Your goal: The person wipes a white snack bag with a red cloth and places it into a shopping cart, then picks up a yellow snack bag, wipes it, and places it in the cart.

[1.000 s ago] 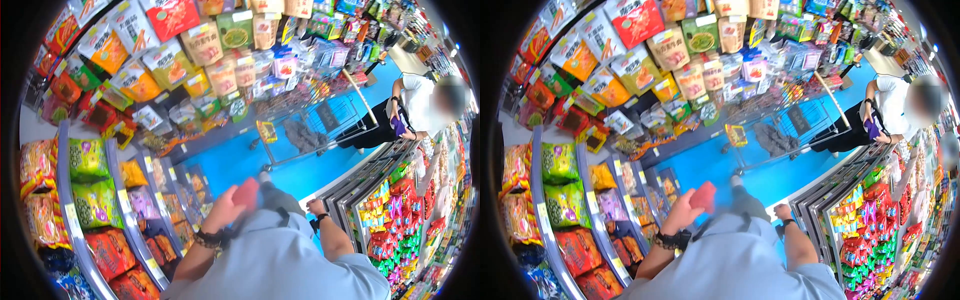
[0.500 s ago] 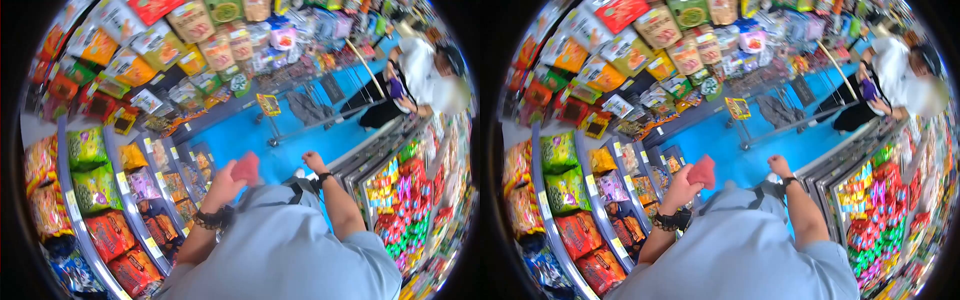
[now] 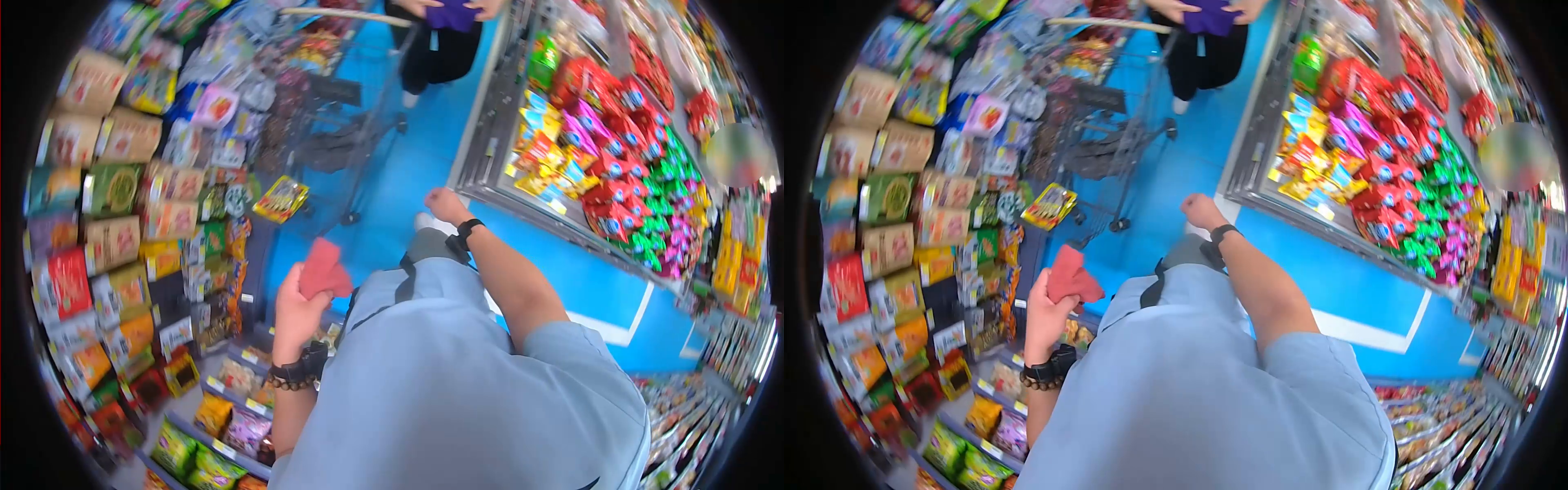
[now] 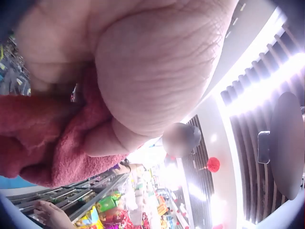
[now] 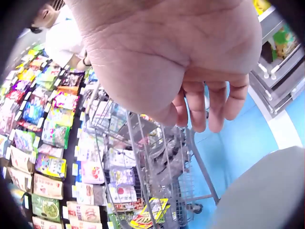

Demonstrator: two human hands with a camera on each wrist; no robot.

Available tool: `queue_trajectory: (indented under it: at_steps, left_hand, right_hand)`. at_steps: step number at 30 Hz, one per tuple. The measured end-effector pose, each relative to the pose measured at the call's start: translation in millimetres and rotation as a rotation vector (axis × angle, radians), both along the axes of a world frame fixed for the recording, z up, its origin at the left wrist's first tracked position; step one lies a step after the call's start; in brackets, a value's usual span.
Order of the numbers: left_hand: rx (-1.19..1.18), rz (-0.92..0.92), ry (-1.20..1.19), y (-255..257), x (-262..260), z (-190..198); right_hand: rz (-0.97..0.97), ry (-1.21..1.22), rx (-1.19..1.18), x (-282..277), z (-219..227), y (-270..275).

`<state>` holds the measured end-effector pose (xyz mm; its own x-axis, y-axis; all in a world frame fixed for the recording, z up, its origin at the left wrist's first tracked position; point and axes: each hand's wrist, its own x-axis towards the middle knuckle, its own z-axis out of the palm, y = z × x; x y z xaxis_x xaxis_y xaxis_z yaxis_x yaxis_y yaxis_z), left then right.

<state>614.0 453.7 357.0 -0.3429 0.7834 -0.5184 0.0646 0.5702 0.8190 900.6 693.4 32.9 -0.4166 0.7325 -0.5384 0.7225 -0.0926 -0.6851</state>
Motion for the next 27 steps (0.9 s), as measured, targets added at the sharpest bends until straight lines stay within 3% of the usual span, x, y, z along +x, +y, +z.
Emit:
queue_trajectory:
  at_steps: [7,11,13,17,20,23,26,27]
  left_hand:
    - [-0.017,-0.210,-0.138,156,58,-5]
    - [-0.034,-0.336,-0.115,208,80,-16]
    - [-0.059,-0.388,-0.099,222,85,-19]
    - [-0.087,-0.439,-0.074,242,84,-21]
    - [-0.101,-0.456,-0.066,258,77,-16]
    - [-0.075,-0.509,-0.099,267,58,-21]
    - [-0.053,-0.566,-0.109,284,41,-24]
    - [-0.059,-0.580,-0.107,291,38,-26]
  right_hand:
    - [-0.187,-0.125,-0.025,120,-28,30]
    - [-0.010,-0.187,0.023,175,-42,42]
    - [-0.089,-0.207,-0.050,189,-40,44]
    - [-0.156,-0.216,-0.211,191,-25,53]
    - [-0.062,-0.245,-0.291,181,-14,62]
    - [-0.190,-0.148,-0.369,164,-5,70]
    - [-0.260,-0.071,-0.374,148,12,86]
    - [-0.173,-0.106,-0.295,144,16,97]
